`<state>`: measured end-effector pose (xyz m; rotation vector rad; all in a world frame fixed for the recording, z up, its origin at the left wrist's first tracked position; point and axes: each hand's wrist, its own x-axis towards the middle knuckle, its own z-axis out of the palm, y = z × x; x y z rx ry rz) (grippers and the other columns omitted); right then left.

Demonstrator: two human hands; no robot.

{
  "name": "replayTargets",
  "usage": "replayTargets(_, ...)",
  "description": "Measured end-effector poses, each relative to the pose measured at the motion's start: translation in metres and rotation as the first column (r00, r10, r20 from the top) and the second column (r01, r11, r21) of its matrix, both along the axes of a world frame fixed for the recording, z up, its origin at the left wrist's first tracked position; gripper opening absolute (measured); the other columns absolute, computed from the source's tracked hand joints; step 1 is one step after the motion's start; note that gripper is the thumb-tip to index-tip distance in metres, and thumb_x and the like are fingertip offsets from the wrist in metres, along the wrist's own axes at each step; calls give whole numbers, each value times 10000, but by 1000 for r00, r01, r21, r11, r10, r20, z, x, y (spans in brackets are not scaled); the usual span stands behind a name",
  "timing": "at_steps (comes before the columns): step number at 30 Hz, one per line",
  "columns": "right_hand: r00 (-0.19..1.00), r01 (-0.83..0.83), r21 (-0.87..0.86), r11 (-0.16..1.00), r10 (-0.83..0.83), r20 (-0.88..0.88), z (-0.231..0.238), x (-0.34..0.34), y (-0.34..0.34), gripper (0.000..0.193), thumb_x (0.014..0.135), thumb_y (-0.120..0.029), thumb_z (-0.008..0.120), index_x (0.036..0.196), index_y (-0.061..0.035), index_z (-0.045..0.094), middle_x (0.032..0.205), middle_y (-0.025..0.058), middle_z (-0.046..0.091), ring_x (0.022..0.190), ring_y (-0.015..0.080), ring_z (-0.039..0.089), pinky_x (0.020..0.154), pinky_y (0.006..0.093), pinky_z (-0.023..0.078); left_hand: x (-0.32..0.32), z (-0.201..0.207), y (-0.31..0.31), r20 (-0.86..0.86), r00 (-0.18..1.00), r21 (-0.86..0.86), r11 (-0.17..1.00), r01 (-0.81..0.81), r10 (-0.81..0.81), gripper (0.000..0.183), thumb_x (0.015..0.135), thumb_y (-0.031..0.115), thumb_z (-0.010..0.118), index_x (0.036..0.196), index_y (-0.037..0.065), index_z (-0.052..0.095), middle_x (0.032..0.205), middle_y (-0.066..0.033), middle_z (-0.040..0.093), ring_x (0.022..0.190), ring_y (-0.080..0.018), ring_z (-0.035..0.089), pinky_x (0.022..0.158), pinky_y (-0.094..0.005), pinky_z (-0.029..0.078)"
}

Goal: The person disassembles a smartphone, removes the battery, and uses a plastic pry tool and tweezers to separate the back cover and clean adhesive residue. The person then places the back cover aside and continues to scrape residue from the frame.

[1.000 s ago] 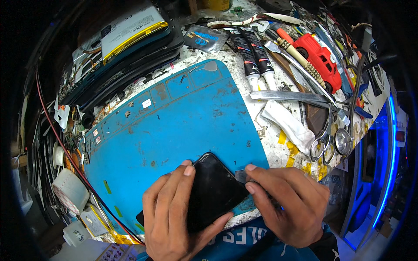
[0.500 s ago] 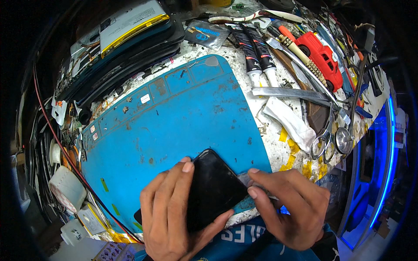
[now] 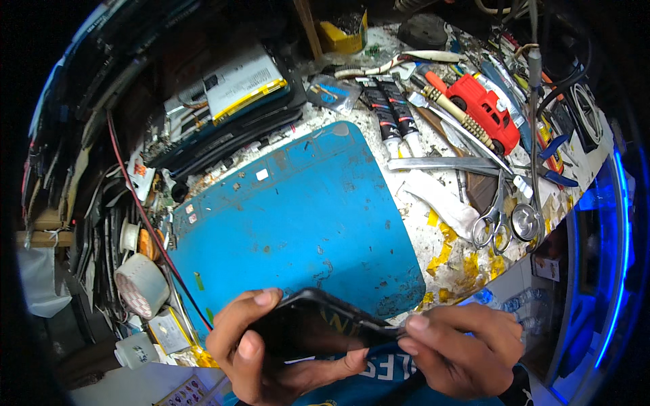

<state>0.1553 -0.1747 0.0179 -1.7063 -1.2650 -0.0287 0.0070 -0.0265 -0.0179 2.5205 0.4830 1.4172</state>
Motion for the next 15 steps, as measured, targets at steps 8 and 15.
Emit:
replayTargets(8, 986, -162, 107, 981, 166, -30, -11, 4, -8, 462, 775, 17, 731, 1226, -80, 720, 980, 70, 711, 644, 116, 677, 563, 216, 547, -4, -3, 0, 63, 998, -55, 998, 13, -10, 1355, 467, 692, 925, 1413, -136, 418, 1169, -210, 537, 971, -252, 568, 770, -340, 498)
replayTargets(15, 991, -132, 39, 990, 133, -15, 0, 5, -9, 418, 741, 22, 798, 1142, -69, 721, 897, 89, 711, 648, 167, 702, 542, 252, 551, -6, 7, -13, -86, 985, -92, 983, -156, 149, 1187, 465, 722, 903, 1292, -74, 600, 1156, -218, 505, 986, -281, 560, 783, -365, 504)
